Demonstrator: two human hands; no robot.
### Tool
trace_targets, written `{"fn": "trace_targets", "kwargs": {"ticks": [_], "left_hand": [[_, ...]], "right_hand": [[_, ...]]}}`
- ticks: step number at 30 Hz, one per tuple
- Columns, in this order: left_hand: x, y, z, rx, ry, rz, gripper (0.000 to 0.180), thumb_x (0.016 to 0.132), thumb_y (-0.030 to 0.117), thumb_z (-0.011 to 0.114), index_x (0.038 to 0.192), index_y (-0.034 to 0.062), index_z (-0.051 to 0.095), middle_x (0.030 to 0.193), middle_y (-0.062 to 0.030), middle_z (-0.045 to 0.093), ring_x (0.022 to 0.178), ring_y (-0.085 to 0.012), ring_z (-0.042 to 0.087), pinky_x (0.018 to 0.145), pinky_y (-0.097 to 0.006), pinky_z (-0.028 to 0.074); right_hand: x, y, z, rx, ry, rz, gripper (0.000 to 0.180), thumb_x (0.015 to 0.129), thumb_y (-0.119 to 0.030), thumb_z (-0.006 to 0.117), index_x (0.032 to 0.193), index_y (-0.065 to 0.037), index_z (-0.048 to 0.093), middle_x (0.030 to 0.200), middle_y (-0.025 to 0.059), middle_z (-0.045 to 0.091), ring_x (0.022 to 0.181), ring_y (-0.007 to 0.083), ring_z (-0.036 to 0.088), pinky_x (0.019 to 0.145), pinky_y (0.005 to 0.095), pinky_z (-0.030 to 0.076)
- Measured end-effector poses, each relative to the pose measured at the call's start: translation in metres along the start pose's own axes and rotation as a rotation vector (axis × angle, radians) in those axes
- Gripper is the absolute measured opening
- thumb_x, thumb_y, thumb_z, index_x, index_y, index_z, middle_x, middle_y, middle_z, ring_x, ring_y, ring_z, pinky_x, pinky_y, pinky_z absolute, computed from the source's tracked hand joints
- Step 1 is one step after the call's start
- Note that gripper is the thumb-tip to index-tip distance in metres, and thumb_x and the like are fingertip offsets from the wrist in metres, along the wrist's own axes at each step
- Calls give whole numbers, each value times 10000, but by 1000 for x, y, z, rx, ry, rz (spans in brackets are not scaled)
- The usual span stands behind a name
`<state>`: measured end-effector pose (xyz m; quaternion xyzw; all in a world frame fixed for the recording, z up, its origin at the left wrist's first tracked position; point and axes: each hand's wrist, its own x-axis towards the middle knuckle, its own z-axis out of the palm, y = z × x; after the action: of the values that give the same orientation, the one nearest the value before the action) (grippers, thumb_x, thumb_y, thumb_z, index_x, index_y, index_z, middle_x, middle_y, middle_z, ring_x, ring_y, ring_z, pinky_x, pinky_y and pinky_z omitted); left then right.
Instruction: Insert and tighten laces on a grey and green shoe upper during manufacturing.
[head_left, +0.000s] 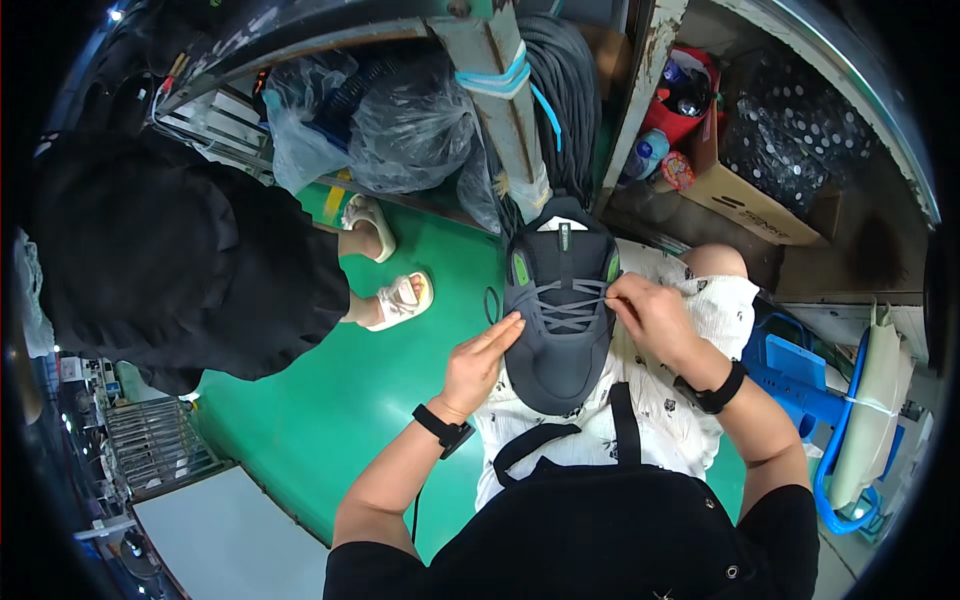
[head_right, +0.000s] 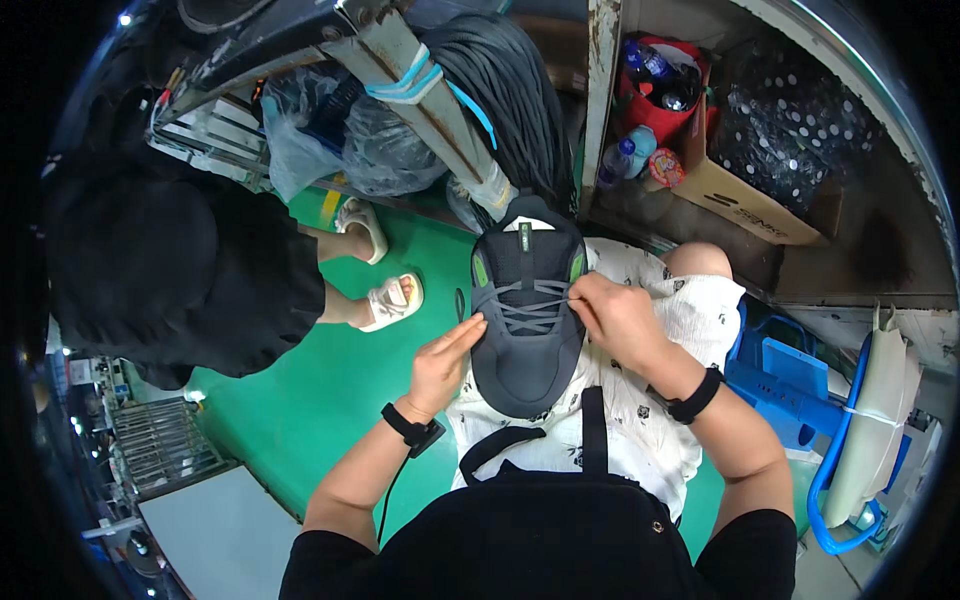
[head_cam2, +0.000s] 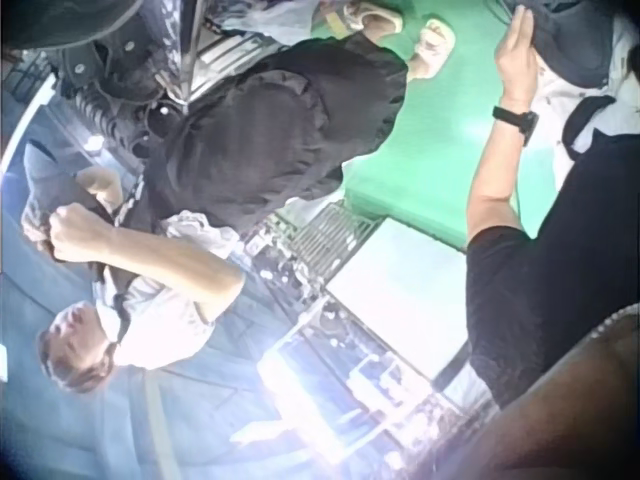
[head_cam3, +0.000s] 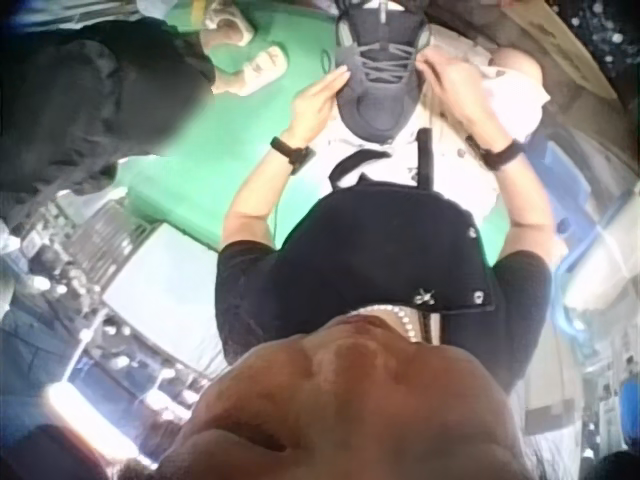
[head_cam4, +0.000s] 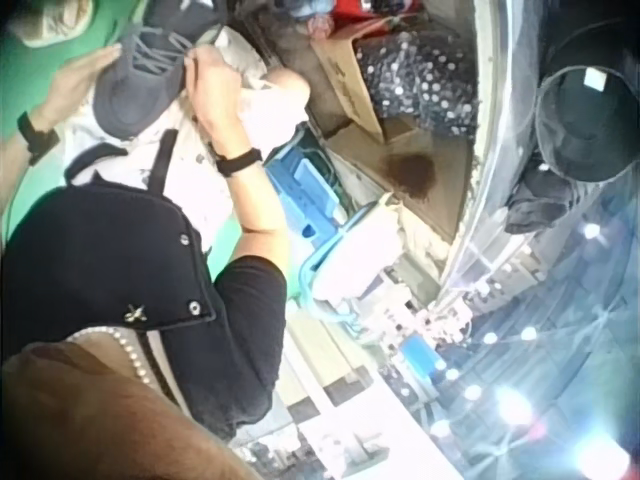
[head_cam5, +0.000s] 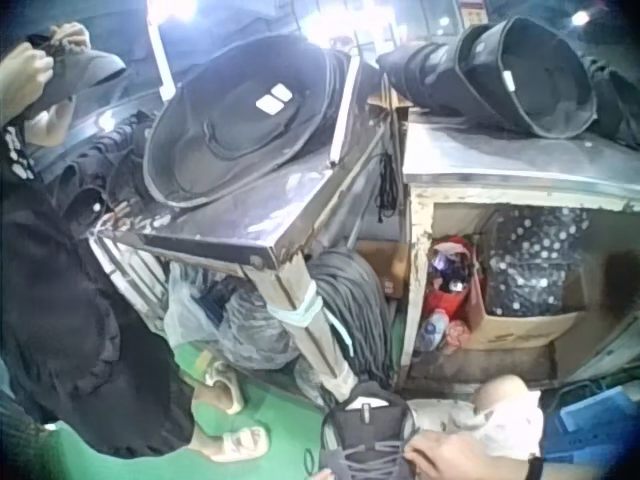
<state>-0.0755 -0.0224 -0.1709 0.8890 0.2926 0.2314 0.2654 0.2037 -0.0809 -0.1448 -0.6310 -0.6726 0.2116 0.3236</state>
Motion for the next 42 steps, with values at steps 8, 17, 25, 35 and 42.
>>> {"fn": "trace_targets", "kwargs": {"ticks": [8,17,25,35,42], "left_hand": [[30,5,-23,-678,157,-579,272,967,37,448,1206,-34,557,1097,-145,634,924,-188,656,801,-280,524],[38,31,-4,6,76,-98,233,833,67,572,1064,58,602,981,-136,586,906,-325,579,771,-388,490],[59,27,-4,-106,93,-69,251,836,-1,554,1086,9,568,1036,-141,550,915,-301,605,771,-353,490],[45,48,-154,-832,181,-502,307,977,148,451,1257,25,488,909,-85,647,746,-139,650,615,-221,489],[-18,39,-245,-866,759,-326,245,970,159,492,1150,-2,531,882,-89,648,725,-142,647,613,-224,483]], "right_hand": [[9,3,18,-59,174,-98,76,818,-95,620,863,-71,563,761,87,613,611,284,610,554,374,484],[-4,4,38,-113,297,-147,94,808,-129,647,881,-90,603,777,109,634,642,286,629,546,392,488],[-5,16,46,-156,303,-250,108,732,-74,648,775,-58,551,682,117,541,557,335,554,506,410,424],[-1,17,37,-269,295,-324,156,828,-222,624,914,-95,598,810,128,613,606,325,591,545,413,488],[3,3,34,-226,425,-384,105,795,-161,658,797,-85,584,718,119,579,581,319,568,529,402,467]]}}
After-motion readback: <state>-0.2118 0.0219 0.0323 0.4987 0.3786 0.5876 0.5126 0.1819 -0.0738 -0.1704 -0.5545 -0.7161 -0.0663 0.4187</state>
